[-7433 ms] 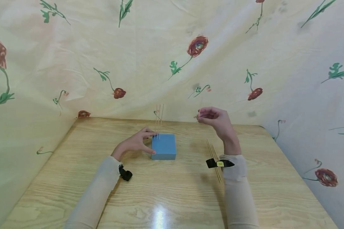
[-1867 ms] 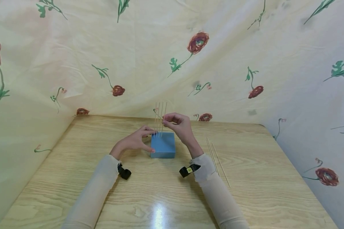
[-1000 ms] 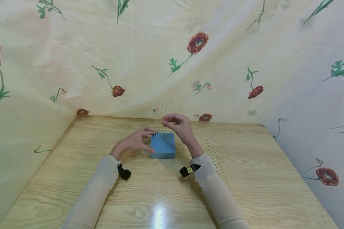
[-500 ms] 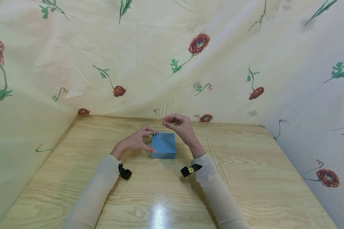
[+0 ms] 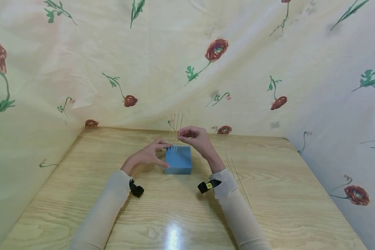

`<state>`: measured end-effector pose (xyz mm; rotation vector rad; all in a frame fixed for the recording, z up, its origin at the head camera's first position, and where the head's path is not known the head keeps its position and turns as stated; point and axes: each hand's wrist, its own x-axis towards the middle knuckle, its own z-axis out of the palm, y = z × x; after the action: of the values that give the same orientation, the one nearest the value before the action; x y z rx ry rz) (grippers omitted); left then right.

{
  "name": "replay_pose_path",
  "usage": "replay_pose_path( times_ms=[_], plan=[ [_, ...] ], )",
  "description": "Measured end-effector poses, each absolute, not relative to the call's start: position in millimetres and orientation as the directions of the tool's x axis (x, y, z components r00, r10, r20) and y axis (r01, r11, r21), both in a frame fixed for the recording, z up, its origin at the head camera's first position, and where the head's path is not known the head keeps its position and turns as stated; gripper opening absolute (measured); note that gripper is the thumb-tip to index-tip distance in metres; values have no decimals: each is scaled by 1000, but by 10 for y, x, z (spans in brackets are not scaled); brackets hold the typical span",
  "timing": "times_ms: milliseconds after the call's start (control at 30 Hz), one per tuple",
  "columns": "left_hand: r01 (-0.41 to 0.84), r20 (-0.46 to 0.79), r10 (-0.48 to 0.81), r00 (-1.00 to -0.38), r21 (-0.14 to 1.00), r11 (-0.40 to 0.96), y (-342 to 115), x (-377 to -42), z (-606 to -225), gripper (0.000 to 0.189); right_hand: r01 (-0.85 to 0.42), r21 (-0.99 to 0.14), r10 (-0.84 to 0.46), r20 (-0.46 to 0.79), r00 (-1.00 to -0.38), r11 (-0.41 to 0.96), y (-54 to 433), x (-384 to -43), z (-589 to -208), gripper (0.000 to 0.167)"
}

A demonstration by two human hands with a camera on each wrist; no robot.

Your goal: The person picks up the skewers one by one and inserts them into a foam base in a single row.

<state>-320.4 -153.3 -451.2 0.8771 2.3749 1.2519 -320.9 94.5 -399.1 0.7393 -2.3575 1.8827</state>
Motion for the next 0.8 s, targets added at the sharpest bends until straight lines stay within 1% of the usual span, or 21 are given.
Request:
replay_pose_path(
  times_ms=[233, 433, 600, 800],
  plan=[
    [366, 0, 644, -765, 822, 435, -1533, -3209, -4528, 90, -328, -921, -379, 233, -895, 209, 1055, -3219, -3947, 19],
    [373, -1, 648, -762, 817, 440, -1539, -3212, -4522, 91, -275, -911, -407, 136, -903, 307, 1196, -3202, -3879, 22],
    [373, -5, 646, -763, 814, 446, -1537, -3214, -4525, 91, -305, -861, -441, 107, -891, 408, 1371, -3201, -3845, 22],
    [368, -13, 650, -760, 816, 446, -1526, -3227, -4536, 91, -358, -788, -504, 70, -861, 501, 1659, -3196, -3813, 22]
  ],
)
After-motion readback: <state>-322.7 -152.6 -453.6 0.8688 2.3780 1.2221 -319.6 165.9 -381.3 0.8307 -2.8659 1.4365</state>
